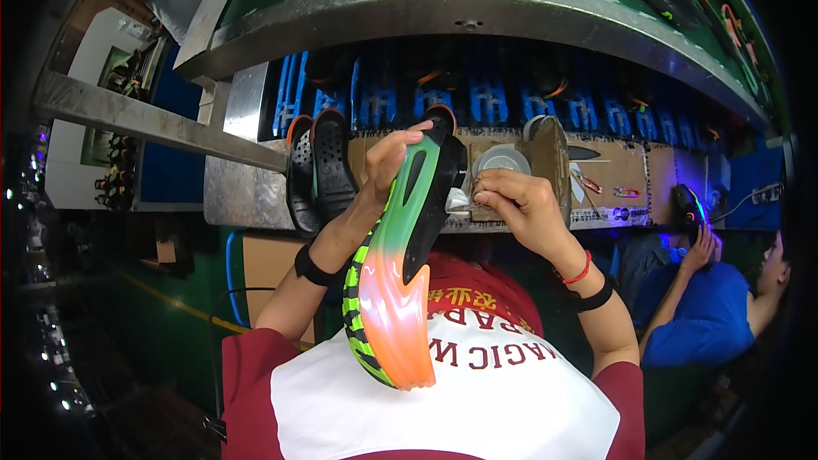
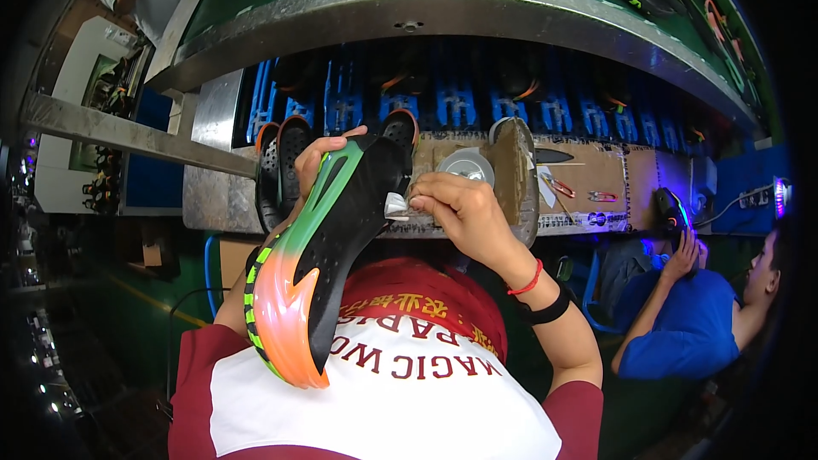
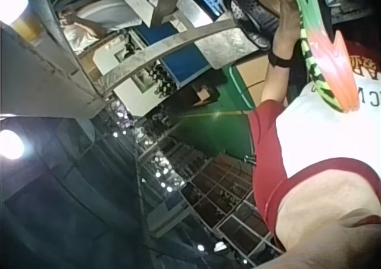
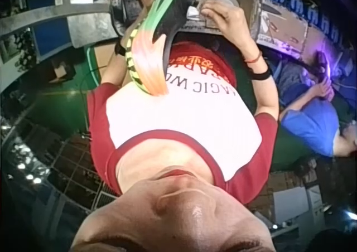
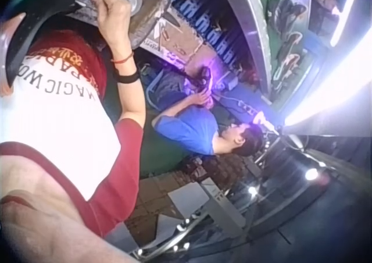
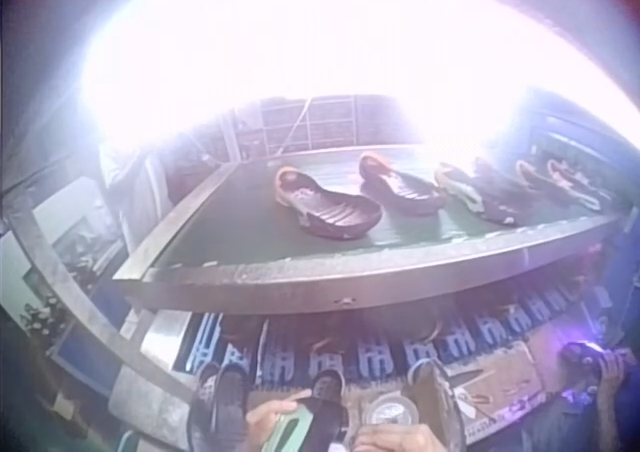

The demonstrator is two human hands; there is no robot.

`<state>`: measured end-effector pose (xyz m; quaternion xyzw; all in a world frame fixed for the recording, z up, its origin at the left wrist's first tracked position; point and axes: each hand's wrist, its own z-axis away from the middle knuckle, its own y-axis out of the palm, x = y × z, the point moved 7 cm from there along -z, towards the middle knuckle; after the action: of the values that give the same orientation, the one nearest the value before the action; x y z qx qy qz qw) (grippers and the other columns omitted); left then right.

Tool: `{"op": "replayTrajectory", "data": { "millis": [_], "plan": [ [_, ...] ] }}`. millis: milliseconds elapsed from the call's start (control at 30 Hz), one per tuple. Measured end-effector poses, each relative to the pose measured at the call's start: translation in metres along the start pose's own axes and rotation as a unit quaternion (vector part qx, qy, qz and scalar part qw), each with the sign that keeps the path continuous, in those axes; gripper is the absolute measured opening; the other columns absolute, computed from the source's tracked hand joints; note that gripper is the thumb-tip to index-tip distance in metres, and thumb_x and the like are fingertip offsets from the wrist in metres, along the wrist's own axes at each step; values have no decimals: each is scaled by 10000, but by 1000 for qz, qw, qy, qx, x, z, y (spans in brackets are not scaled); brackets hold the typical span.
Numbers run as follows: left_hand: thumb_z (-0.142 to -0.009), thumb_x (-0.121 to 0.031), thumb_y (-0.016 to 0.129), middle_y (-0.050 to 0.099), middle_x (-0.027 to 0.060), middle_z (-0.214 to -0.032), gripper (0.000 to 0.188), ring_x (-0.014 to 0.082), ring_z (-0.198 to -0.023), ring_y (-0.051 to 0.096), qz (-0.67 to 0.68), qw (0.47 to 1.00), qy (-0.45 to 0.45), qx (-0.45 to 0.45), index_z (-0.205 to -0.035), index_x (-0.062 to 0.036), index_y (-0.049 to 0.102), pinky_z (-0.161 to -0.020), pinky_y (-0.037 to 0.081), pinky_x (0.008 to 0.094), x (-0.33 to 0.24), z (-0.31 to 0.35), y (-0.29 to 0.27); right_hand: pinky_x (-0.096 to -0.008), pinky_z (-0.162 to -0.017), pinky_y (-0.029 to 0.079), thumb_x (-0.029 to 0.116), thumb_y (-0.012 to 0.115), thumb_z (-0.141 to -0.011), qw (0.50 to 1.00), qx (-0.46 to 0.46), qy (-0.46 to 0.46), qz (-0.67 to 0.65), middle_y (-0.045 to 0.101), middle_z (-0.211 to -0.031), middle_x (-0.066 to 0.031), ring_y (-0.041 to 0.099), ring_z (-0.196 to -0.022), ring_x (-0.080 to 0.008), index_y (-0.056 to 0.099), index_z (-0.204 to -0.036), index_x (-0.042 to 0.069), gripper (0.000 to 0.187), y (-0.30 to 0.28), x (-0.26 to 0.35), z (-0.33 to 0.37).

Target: Applying glue to the surface and edges of shoe soles using a brush on a manufacturing assembly line.

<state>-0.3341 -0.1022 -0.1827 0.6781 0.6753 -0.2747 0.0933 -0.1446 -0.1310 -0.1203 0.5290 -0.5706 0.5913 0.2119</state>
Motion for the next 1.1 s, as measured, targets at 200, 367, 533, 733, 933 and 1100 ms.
{"op": "replayTrajectory", "data": {
  "millis": [200, 367, 533, 733, 933, 1100],
  "plan": [
    [-760, 6, 734, 500, 229, -1142, 744, 379, -952, 645, -54, 997, 46, -12, -1389, -45, 340, -825, 568, 507, -9, -12, 0, -310, -733, 524, 11, 667, -846, 998, 32, 33, -32, 698, -920, -159, 683, -815, -271, 665, -928, -60, 108, 3, -4, 1],
    [-688, -194, 858, 472, 199, -1200, 959, 330, -1044, 622, -51, 995, 28, -76, -1409, 19, 263, -899, 534, 472, -23, -14, 5, -346, -656, 525, 38, 679, -836, 997, -32, -1, 74, 682, -868, -141, 665, -743, -314, 666, -899, -32, 95, -9, -6, -3],
    [-537, -352, 940, 494, 193, -1283, 1217, 296, -1129, 583, -106, 992, -64, -2, -1449, -9, 211, -999, 421, 405, -42, -28, 2, -371, -606, 534, 76, 699, -823, 966, -74, -56, 240, 681, -920, -129, 661, -708, -328, 664, -889, 14, 97, -13, 6, 3],
    [-518, -416, 927, 560, 143, -1254, 1094, 270, -1167, 542, -123, 973, -188, 55, -1373, -15, 374, -1068, 340, 414, -56, -47, -7, -350, -582, 531, 70, 721, -794, 940, -107, -107, 305, 674, -972, -117, 664, -680, -295, 654, -921, 42, 146, -16, 17, 7],
    [-576, -429, 896, 505, 152, -1323, 1212, 291, -1280, 438, -45, 960, -228, 158, -1478, -28, 191, -1112, 280, 475, -61, -58, -11, -340, -572, 523, 52, 739, -773, 938, -133, -123, 296, 672, -972, -116, 658, -668, -287, 648, -925, 40, 178, -22, 19, 8],
    [-669, -511, 832, 332, 137, -1482, 1158, 321, -1376, 344, -141, 921, -224, 287, -1525, -88, 178, -1177, 196, 480, -63, -47, 4, -311, -585, 517, 12, 712, -806, 956, -174, -81, 223, 676, -967, -129, 655, -677, -269, 656, -911, 8, 118, -35, 21, 7]
  ]
}}
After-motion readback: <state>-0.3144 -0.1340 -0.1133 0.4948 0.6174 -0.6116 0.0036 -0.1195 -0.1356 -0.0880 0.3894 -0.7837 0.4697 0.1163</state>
